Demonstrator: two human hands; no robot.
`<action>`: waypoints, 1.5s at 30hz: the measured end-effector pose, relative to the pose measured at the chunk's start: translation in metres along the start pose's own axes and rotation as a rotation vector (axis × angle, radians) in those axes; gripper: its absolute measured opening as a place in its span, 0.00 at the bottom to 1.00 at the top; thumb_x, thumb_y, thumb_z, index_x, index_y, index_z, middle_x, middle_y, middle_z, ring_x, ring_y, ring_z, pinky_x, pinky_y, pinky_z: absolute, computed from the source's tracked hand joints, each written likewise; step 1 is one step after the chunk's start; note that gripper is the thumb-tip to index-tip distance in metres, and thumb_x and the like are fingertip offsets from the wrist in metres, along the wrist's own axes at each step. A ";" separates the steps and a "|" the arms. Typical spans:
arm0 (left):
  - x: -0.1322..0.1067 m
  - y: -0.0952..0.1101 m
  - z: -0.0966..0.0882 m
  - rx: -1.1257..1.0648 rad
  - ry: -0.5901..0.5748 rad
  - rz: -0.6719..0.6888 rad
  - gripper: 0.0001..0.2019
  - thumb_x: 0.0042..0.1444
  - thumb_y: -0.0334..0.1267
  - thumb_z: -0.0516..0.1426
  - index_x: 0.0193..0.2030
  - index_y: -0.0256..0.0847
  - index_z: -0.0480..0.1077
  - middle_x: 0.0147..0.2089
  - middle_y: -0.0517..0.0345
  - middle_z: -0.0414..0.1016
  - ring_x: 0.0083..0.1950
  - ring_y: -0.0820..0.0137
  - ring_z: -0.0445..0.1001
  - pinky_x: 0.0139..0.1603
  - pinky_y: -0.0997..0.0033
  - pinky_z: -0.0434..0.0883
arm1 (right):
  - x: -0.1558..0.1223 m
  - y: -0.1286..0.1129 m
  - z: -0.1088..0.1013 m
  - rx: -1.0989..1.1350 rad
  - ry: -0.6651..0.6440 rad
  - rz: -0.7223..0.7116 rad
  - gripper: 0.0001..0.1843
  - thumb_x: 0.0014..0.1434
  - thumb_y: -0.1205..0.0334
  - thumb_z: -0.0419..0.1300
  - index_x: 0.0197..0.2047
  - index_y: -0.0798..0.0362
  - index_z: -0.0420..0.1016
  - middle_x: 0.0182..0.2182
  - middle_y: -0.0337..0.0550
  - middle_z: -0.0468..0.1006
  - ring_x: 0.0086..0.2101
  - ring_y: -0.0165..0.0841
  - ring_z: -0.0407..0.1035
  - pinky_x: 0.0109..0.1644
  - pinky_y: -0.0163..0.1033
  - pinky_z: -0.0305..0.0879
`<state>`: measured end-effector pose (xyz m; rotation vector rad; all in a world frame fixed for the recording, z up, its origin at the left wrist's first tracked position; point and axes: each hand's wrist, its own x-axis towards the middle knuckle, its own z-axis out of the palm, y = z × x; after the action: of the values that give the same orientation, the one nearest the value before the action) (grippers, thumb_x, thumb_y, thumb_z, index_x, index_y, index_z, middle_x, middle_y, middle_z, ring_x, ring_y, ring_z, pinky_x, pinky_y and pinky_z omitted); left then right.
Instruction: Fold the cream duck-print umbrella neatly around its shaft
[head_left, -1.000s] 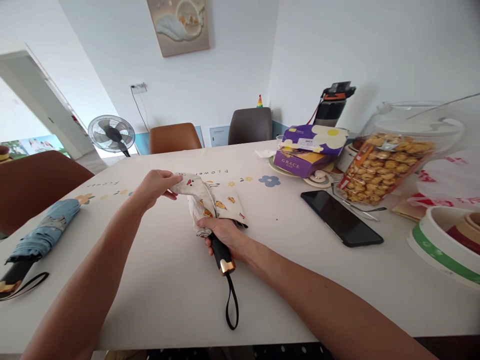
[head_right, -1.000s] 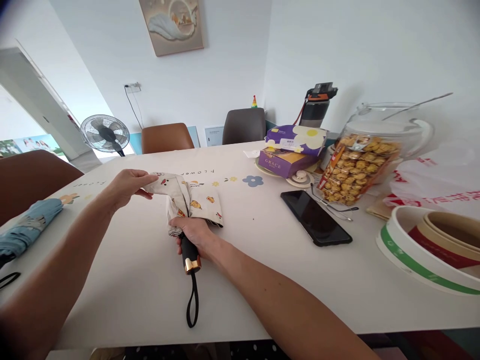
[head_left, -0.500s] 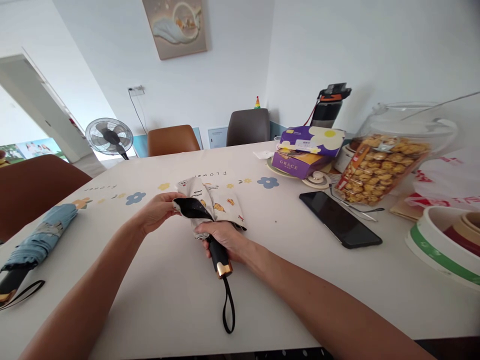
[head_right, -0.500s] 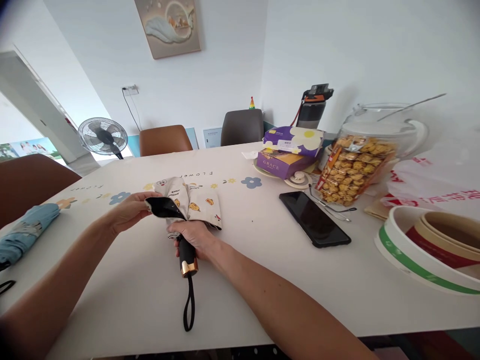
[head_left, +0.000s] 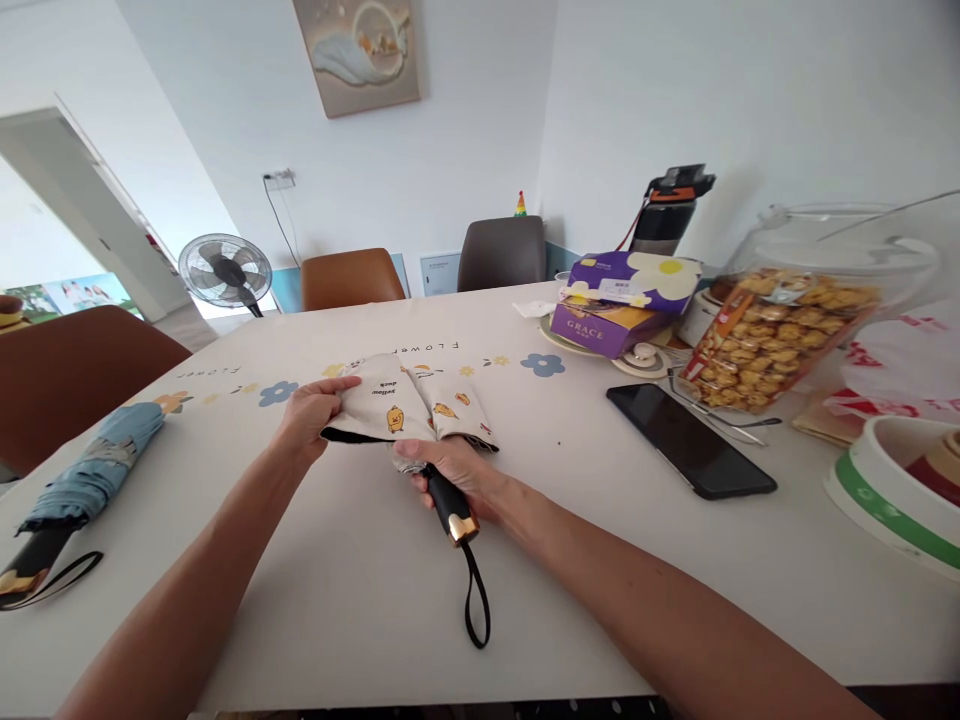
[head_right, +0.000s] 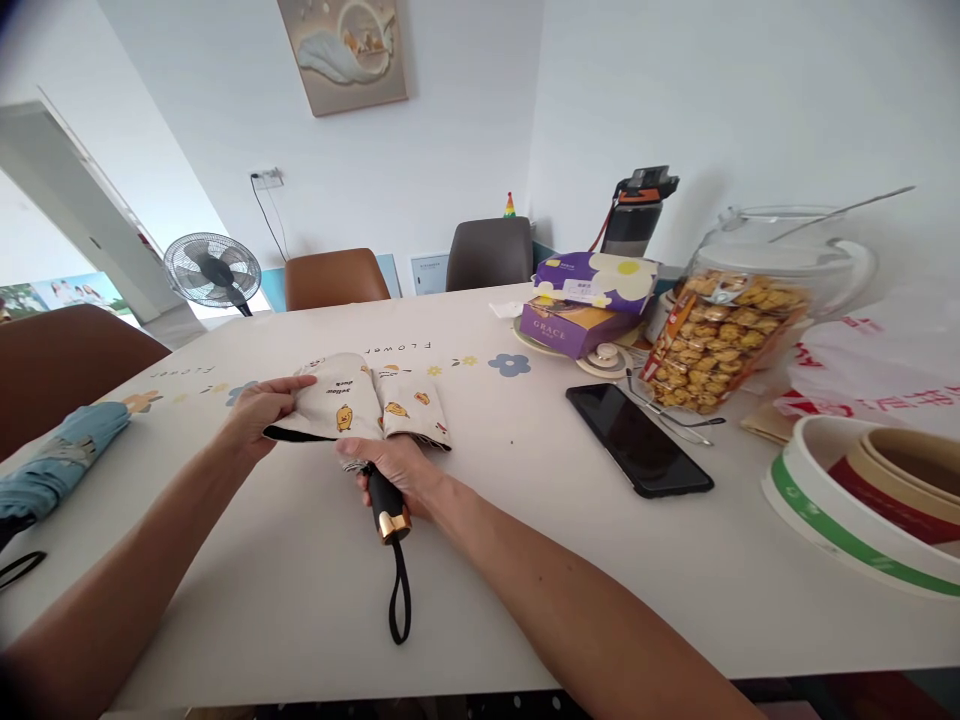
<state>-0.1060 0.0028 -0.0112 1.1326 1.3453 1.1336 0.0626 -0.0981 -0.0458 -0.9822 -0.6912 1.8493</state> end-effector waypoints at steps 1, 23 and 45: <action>-0.002 -0.001 0.002 -0.002 0.003 0.002 0.25 0.26 0.23 0.49 0.34 0.33 0.76 0.14 0.61 0.65 0.12 0.80 0.55 0.12 0.80 0.53 | 0.000 -0.001 0.000 0.023 0.014 0.005 0.21 0.41 0.56 0.69 0.36 0.55 0.67 0.23 0.35 0.65 0.18 0.23 0.59 0.14 0.28 0.58; -0.012 -0.011 0.021 -0.177 0.158 0.150 0.17 0.33 0.32 0.62 0.35 0.35 0.74 0.30 0.55 0.74 0.28 0.72 0.70 0.31 0.72 0.69 | -0.004 -0.006 0.006 -0.081 0.188 -0.008 0.13 0.48 0.59 0.64 0.26 0.55 0.63 0.15 0.33 0.61 0.16 0.24 0.56 0.14 0.29 0.58; -0.043 -0.035 0.047 0.151 0.132 0.470 0.13 0.57 0.38 0.48 0.49 0.40 0.62 0.51 0.49 0.65 0.52 0.65 0.66 0.53 0.65 0.63 | -0.002 0.012 0.012 -0.442 0.325 -0.142 0.21 0.47 0.43 0.61 0.32 0.54 0.68 0.14 0.37 0.65 0.13 0.29 0.61 0.12 0.34 0.60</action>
<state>-0.0587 -0.0413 -0.0433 1.5608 1.3170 1.4815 0.0474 -0.1058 -0.0487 -1.4390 -0.9600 1.3937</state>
